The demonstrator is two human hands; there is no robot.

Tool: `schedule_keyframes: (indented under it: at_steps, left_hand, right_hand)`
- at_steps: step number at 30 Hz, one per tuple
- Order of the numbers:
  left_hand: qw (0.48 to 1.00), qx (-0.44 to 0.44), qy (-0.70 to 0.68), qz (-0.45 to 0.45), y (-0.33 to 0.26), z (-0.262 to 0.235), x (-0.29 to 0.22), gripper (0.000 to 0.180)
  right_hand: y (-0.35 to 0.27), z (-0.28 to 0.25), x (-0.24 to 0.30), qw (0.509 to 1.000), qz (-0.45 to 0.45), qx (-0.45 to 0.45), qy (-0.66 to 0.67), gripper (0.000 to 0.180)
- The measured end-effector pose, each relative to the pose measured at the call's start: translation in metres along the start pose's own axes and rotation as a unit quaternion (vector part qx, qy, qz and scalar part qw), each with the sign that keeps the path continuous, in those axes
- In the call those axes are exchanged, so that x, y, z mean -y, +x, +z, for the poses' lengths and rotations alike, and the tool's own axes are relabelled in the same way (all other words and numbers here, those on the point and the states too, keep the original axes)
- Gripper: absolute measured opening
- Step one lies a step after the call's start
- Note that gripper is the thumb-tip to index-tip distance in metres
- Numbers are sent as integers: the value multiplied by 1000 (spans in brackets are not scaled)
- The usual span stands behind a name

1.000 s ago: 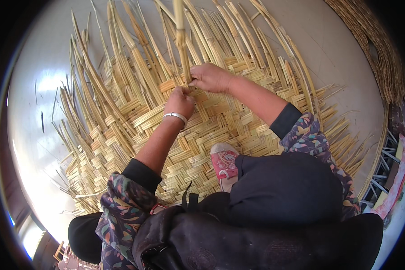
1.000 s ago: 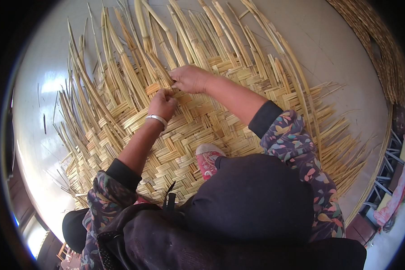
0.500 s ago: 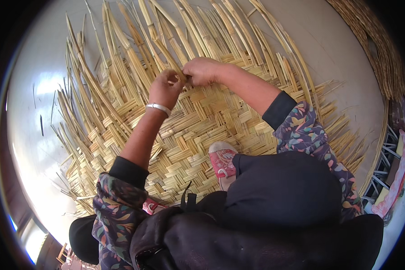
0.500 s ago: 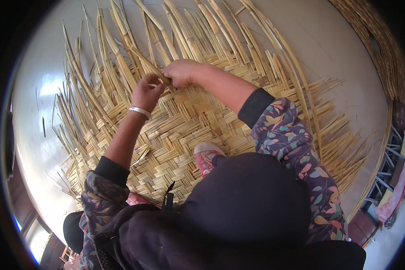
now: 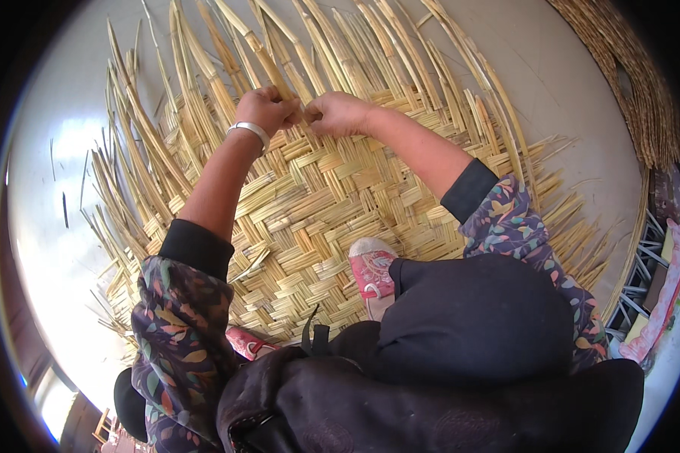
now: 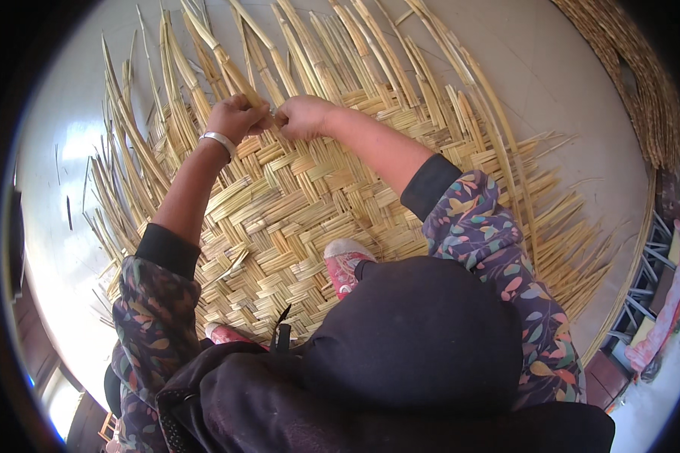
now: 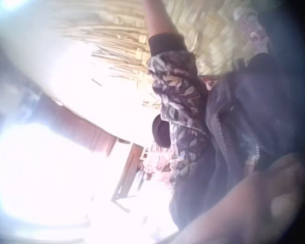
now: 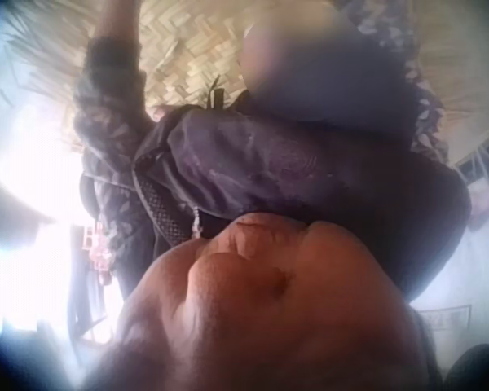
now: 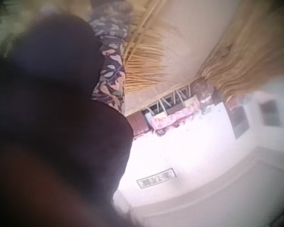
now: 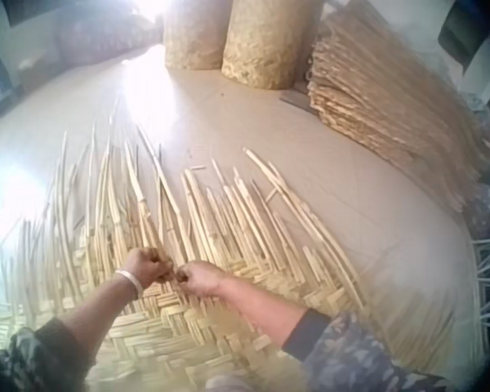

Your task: The person weaves a flat basket base by hand, interlacing thin dried plant strips in an over-under pattern. They repeatedly pick up new strips, thread them through the existing weave, and press the weave flat to maintain alignment.

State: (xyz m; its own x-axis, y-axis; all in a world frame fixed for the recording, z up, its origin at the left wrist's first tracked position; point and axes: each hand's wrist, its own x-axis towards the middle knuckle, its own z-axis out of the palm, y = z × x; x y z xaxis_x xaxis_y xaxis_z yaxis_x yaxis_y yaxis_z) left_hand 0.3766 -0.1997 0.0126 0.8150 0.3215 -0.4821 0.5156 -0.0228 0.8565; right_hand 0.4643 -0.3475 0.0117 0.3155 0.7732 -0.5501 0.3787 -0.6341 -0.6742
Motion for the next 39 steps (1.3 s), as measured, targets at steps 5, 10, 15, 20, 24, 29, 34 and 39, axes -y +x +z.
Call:
schedule_keyframes:
  at_steps: [5,10,15,20,24,29,34,39]
  left_hand:
    - [1000,20,8,-22,2,0,0,22]
    - [999,23,-31,-30,5,1,4,20]
    - [999,32,-29,-27,7,0,9,19]
    - [995,-3,102,-12,15,5,22,23]
    - [996,-64,57,1,12,8,18,29]
    - [979,-144,123,77,-15,-48,-3,32]
    - [912,-109,392,50,-88,-185,-6,22]
    - [887,-127,444,-19,-170,-284,59,21]
  right_hand:
    - [1,3,1,996,-27,-12,-87,20]
    - [5,3,0,995,-17,2,-102,19]
    - [7,6,-5,996,-16,-6,-92,18]
    - [-13,16,6,991,16,-120,-65,23]
    - [-14,14,11,990,32,-94,-102,22]
    - [-10,25,2,984,12,-125,-128,18]
    - [-6,34,1,979,-12,-160,-124,19]
    - [-18,28,1,980,-47,-125,-145,18]
